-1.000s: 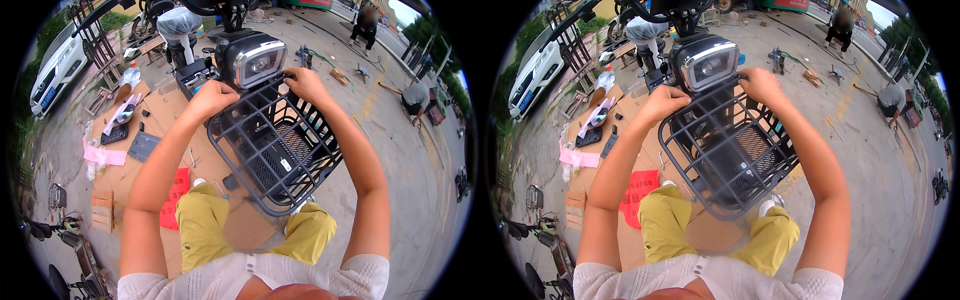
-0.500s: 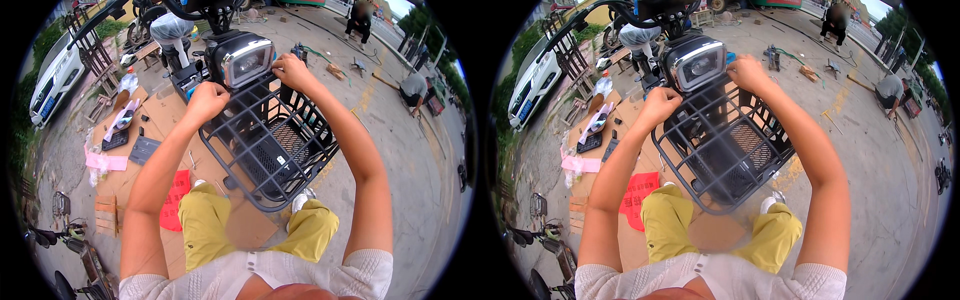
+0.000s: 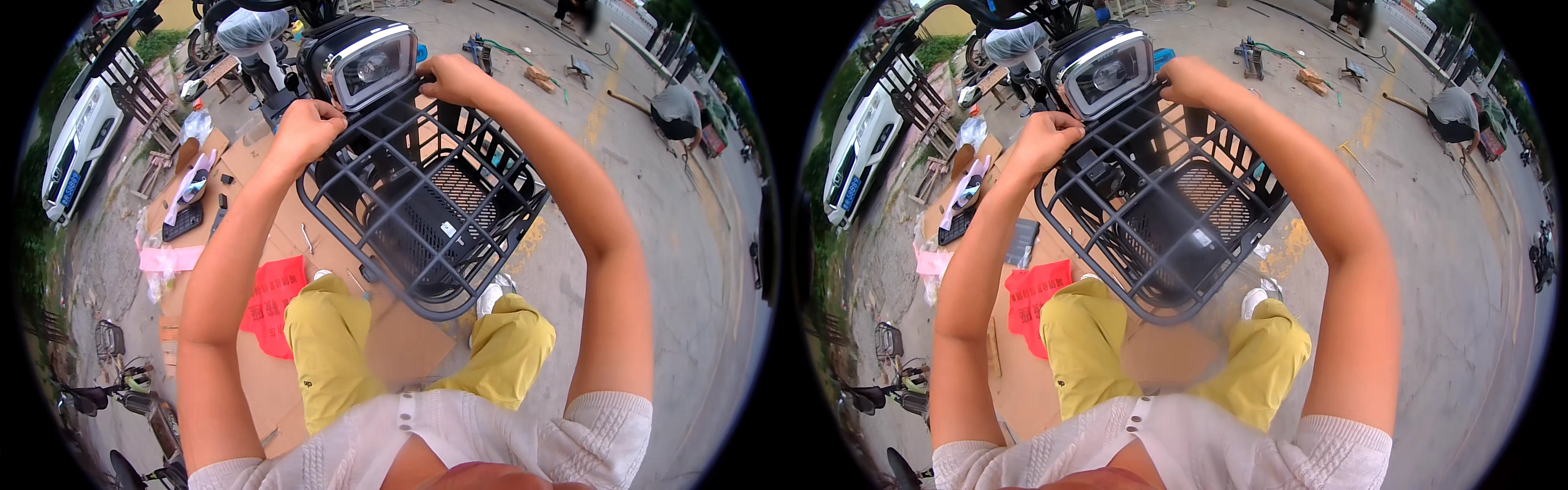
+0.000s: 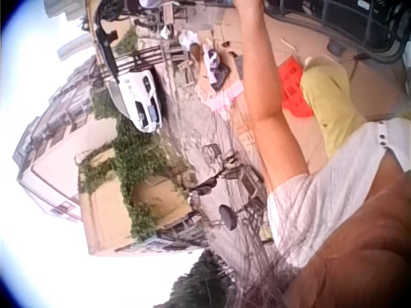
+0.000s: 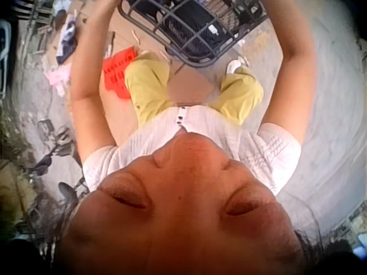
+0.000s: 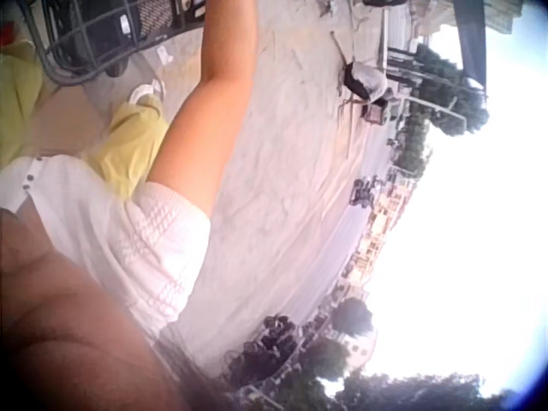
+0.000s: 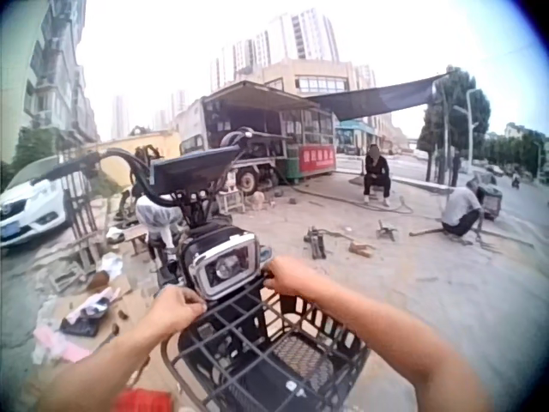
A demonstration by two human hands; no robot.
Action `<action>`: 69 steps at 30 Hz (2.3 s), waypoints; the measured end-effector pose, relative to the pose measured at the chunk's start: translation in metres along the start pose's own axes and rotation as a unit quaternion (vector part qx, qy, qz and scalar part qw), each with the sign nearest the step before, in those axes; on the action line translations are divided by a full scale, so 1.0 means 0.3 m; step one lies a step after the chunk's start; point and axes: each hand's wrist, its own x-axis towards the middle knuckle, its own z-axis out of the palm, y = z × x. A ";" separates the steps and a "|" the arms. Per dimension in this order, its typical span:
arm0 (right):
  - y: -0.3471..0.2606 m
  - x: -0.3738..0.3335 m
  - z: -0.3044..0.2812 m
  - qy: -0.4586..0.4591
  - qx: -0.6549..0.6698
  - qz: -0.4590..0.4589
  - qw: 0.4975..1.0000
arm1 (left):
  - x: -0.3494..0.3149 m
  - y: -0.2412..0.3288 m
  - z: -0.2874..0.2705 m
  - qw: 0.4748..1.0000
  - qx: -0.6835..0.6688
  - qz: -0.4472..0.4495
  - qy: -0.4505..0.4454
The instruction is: The person sits on a cardboard sheet and attaches a black plastic basket to the front of an electric scooter. They use a screwdriver and a wrench to tighten the mounting bolts, then place a metal frame over the basket and secure it.
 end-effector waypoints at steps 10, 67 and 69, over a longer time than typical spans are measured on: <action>-0.046 0.029 -0.023 0.040 -0.077 0.044 0.995 | 0.061 -0.059 -0.041 0.973 -0.155 -0.140 -0.095; 0.070 0.038 -0.042 -0.115 0.101 0.016 0.988 | 0.055 -0.117 -0.012 0.965 -0.236 -0.086 -0.074; 0.056 -0.014 -0.065 -0.102 0.062 0.021 0.993 | 0.049 -0.118 -0.010 0.966 -0.235 -0.085 -0.070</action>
